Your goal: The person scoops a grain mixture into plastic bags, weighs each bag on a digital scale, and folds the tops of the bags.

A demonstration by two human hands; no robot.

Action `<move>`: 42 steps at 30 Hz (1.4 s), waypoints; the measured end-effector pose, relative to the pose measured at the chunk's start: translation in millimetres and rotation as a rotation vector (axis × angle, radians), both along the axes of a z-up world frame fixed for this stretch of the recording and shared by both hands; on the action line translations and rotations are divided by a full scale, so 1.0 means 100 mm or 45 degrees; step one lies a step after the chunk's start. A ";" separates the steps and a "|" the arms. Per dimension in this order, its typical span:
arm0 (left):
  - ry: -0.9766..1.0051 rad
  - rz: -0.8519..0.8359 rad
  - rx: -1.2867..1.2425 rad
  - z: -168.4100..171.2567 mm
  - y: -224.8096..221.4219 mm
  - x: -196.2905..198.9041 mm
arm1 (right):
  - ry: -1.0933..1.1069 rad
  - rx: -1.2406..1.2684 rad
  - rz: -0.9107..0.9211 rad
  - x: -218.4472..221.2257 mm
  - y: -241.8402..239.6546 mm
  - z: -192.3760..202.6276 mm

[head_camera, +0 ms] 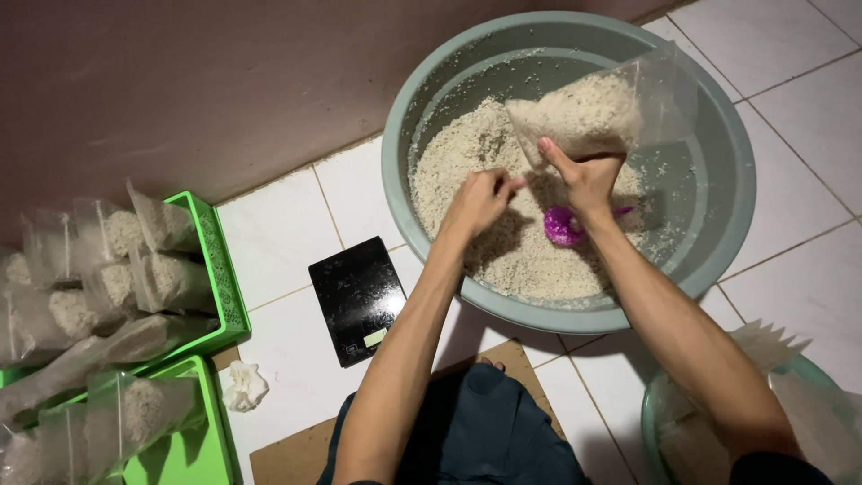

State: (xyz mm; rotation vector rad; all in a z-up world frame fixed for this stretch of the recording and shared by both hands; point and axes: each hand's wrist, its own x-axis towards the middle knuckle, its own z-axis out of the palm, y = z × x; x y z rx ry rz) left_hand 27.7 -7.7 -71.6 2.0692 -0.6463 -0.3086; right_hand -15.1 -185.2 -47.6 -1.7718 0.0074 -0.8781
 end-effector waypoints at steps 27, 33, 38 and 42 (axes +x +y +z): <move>-0.469 -0.103 -0.475 0.33 -0.03 -0.15 | 0.679 -0.278 -0.127 0.23 0.15 -0.20; -0.633 -0.063 -0.501 0.21 -0.06 -0.13 | 0.920 -0.170 0.014 0.16 0.00 -0.41; -0.713 -0.065 -0.548 0.17 -0.07 -0.11 | 1.033 -0.217 0.025 0.16 0.07 -0.11; -0.716 -0.126 -0.629 0.21 -0.06 -0.11 | 0.992 -0.241 0.070 0.18 -0.18 -0.68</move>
